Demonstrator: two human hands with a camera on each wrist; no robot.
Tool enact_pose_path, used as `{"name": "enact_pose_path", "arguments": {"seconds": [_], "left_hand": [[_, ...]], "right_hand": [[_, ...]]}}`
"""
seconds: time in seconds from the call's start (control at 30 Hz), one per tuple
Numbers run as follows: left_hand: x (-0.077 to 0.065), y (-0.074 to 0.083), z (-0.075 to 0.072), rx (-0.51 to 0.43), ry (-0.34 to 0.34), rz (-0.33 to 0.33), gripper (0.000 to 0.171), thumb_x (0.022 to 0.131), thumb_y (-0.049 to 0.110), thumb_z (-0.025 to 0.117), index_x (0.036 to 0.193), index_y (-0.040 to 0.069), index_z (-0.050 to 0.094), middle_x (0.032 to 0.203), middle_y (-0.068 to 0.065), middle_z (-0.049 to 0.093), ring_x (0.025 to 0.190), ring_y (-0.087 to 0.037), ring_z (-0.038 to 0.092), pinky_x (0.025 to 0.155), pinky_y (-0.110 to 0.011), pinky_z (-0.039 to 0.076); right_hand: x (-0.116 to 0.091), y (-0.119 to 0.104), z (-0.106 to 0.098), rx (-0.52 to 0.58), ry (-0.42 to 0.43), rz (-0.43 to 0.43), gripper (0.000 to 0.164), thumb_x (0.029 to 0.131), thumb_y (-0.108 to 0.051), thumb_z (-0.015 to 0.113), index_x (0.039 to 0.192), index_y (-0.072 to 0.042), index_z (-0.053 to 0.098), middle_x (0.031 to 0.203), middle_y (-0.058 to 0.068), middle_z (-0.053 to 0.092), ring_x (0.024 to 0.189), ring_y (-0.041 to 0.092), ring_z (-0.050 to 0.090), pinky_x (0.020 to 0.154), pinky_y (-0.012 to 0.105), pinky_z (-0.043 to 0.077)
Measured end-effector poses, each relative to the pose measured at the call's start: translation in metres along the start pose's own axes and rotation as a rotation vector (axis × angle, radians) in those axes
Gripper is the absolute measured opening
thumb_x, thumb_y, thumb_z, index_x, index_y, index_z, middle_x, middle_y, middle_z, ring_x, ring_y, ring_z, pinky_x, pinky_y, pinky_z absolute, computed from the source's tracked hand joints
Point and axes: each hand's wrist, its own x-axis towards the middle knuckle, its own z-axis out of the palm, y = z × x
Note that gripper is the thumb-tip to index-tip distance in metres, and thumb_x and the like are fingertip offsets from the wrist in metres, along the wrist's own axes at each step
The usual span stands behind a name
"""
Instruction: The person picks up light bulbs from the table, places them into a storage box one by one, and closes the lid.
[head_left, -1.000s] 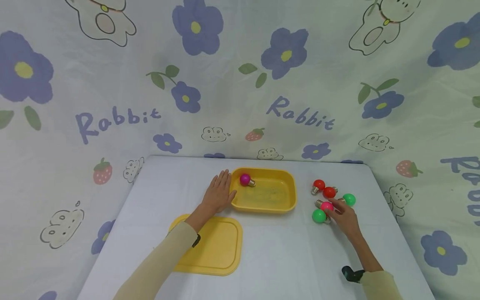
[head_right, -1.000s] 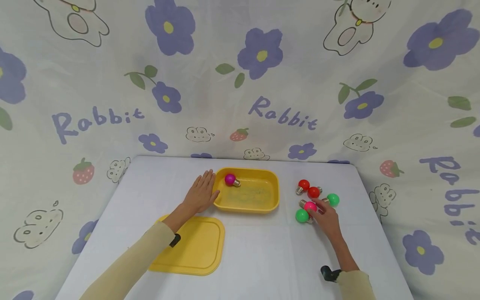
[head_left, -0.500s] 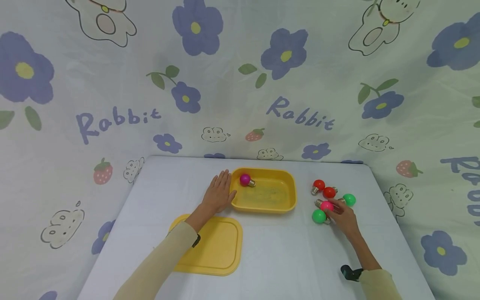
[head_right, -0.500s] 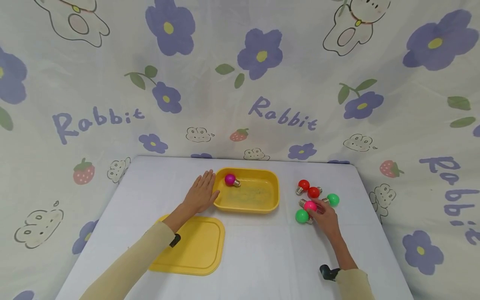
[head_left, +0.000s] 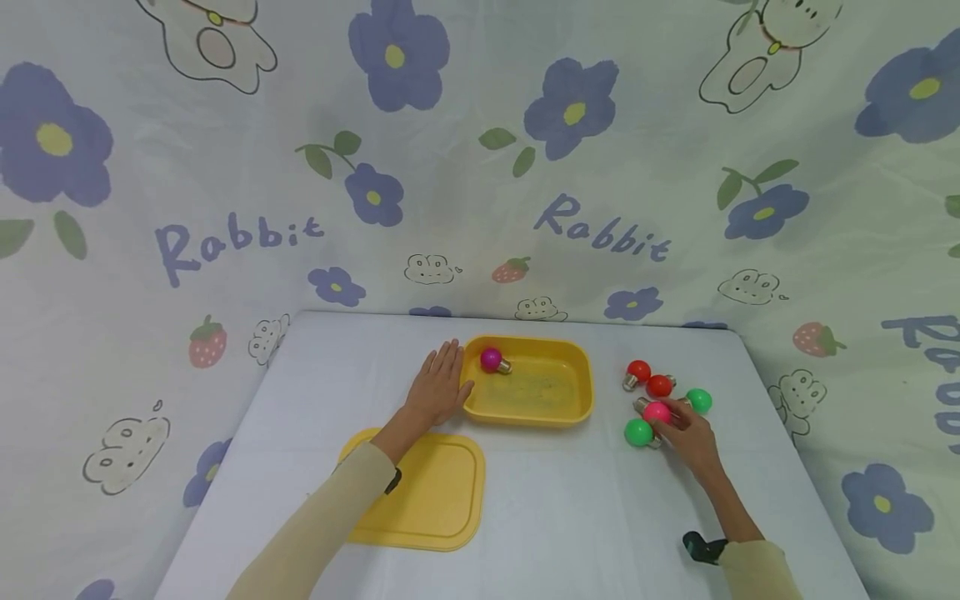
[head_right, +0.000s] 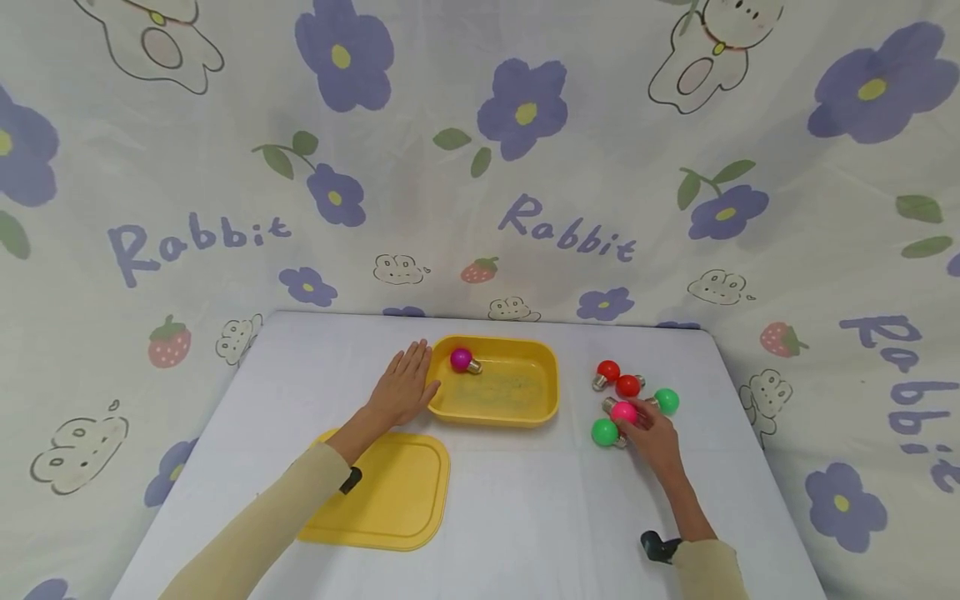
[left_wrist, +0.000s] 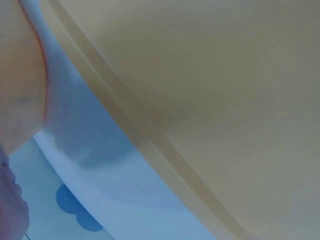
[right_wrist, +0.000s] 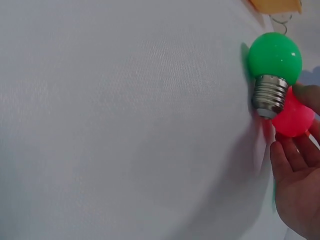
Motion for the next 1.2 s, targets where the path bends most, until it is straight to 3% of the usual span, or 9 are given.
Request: {"name": "enact_pose_path", "arguments": {"seconds": [0.1,0.33,0.43,0.63,0.83,1.2], "left_hand": [[0.000,0.000,-0.001,0.007,-0.008,-0.004,0.073,0.107,0.044,0.034,0.157,-0.005,0.015,0.164,-0.020,0.010,0.151,-0.033,0.007,0.121,-0.045,0.006],[-0.001,-0.001,-0.002,0.001,-0.024,-0.013,0.073,0.107,0.044,0.033,0.157,-0.005,0.012,0.165,-0.020,0.008,0.151,-0.032,0.005,0.121,-0.045,0.004],[-0.001,-0.001,-0.003,0.002,-0.018,-0.013,0.073,0.107,0.045,0.034,0.157,-0.005,0.014,0.165,-0.020,0.009,0.151,-0.032,0.006,0.121,-0.045,0.005],[-0.001,0.000,-0.002,0.002,-0.001,-0.011,0.073,0.107,0.045,0.035,0.157,-0.005,0.016,0.164,-0.020,0.011,0.151,-0.033,0.008,0.121,-0.046,0.007],[-0.002,-0.001,0.000,0.025,0.006,-0.001,0.073,0.107,0.044,0.034,0.156,-0.006,0.017,0.164,-0.021,0.013,0.151,-0.034,0.010,0.121,-0.047,0.011],[0.002,0.000,0.002,0.029,-0.010,-0.004,0.074,0.107,0.046,0.033,0.157,-0.005,0.014,0.165,-0.020,0.009,0.151,-0.032,0.007,0.121,-0.045,0.006]], "right_hand": [[-0.001,0.000,-0.003,-0.007,0.014,-0.045,0.056,0.098,-0.021,0.066,0.146,-0.002,0.046,0.144,0.027,0.046,0.132,0.045,0.044,0.100,0.047,0.046],[-0.002,-0.014,-0.011,0.041,0.049,-0.162,0.053,0.096,-0.009,0.067,0.143,0.004,0.048,0.140,0.029,0.050,0.130,0.045,0.047,0.089,0.012,0.045],[-0.004,-0.025,-0.011,0.097,0.064,-0.217,0.052,0.096,-0.009,0.068,0.142,0.004,0.049,0.142,0.027,0.048,0.129,0.046,0.047,0.086,0.007,0.043],[-0.009,-0.053,-0.007,0.188,0.040,-0.317,0.053,0.094,-0.007,0.070,0.142,0.006,0.049,0.142,0.027,0.047,0.128,0.047,0.048,0.089,0.009,0.043],[-0.007,-0.077,0.002,0.239,-0.013,-0.306,0.056,0.094,-0.009,0.071,0.144,0.003,0.049,0.143,0.024,0.049,0.131,0.041,0.048,0.091,0.011,0.044],[0.002,-0.108,0.023,0.196,-0.058,-0.364,0.054,0.093,-0.010,0.073,0.142,-0.002,0.053,0.140,0.020,0.053,0.129,0.037,0.051,0.089,0.012,0.046]]}}
